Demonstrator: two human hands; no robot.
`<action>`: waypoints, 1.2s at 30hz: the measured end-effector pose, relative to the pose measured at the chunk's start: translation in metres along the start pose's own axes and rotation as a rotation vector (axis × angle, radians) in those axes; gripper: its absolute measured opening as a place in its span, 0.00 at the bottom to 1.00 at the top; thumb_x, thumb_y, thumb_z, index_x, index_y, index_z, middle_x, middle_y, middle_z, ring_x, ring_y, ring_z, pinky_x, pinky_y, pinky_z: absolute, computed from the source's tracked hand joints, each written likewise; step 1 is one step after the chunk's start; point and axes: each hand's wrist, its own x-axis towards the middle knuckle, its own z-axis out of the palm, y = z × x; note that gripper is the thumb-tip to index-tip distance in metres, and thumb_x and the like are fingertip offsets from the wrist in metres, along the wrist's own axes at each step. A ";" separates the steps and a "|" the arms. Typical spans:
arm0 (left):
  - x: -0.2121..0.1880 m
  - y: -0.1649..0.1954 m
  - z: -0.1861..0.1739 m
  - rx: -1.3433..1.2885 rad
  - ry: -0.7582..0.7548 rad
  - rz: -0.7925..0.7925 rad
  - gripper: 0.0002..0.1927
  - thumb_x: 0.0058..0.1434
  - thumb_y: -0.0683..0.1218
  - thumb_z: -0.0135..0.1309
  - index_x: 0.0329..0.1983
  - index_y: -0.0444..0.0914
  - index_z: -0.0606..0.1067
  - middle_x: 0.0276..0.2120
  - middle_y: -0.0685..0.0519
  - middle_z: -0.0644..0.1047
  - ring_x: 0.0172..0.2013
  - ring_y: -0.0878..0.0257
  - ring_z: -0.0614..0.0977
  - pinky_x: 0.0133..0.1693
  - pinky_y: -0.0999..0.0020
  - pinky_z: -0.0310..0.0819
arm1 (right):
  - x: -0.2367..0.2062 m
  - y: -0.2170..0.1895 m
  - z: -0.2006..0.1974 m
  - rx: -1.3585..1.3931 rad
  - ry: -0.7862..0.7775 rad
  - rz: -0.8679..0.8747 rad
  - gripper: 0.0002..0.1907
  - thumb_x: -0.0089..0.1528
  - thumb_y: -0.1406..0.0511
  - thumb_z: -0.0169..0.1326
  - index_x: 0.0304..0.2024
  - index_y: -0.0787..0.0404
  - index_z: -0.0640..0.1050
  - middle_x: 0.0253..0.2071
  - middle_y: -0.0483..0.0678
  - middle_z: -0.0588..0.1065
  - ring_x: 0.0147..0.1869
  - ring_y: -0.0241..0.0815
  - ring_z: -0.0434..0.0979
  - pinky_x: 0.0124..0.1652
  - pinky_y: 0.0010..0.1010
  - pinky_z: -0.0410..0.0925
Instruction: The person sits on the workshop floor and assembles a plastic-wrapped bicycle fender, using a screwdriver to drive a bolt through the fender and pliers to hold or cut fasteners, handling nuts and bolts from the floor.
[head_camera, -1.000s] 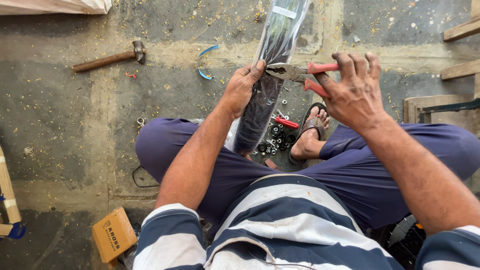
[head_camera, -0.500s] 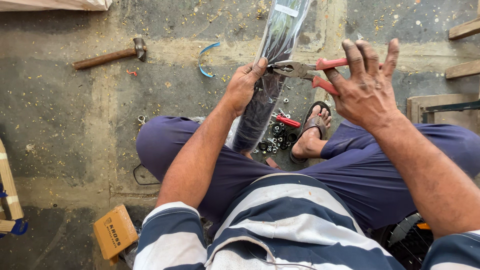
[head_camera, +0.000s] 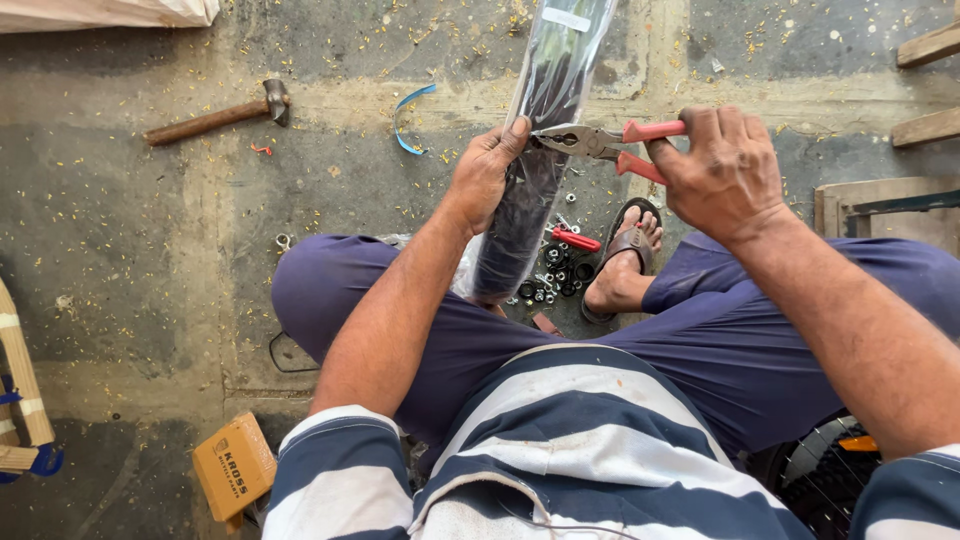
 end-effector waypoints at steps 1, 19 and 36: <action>0.001 0.000 0.000 -0.028 -0.003 -0.001 0.26 0.72 0.59 0.51 0.54 0.31 0.79 0.47 0.53 0.82 0.46 0.68 0.79 0.53 0.72 0.71 | -0.001 -0.001 0.000 0.041 -0.018 0.018 0.09 0.74 0.60 0.56 0.55 0.50 0.81 0.55 0.52 0.69 0.57 0.48 0.69 0.55 0.47 0.62; 0.001 -0.004 0.001 -0.060 0.053 0.027 0.26 0.71 0.58 0.51 0.54 0.31 0.79 0.45 0.53 0.82 0.45 0.67 0.79 0.52 0.71 0.71 | 0.018 -0.010 -0.015 0.145 -0.054 0.031 0.13 0.69 0.56 0.57 0.53 0.52 0.82 0.50 0.53 0.70 0.51 0.51 0.71 0.46 0.43 0.66; 0.001 -0.002 -0.002 -0.079 0.070 0.022 0.24 0.70 0.59 0.53 0.48 0.32 0.80 0.41 0.54 0.82 0.41 0.68 0.79 0.48 0.72 0.73 | 0.018 -0.014 -0.018 -0.019 0.015 0.062 0.17 0.75 0.48 0.51 0.61 0.43 0.79 0.58 0.52 0.66 0.65 0.47 0.64 0.66 0.55 0.54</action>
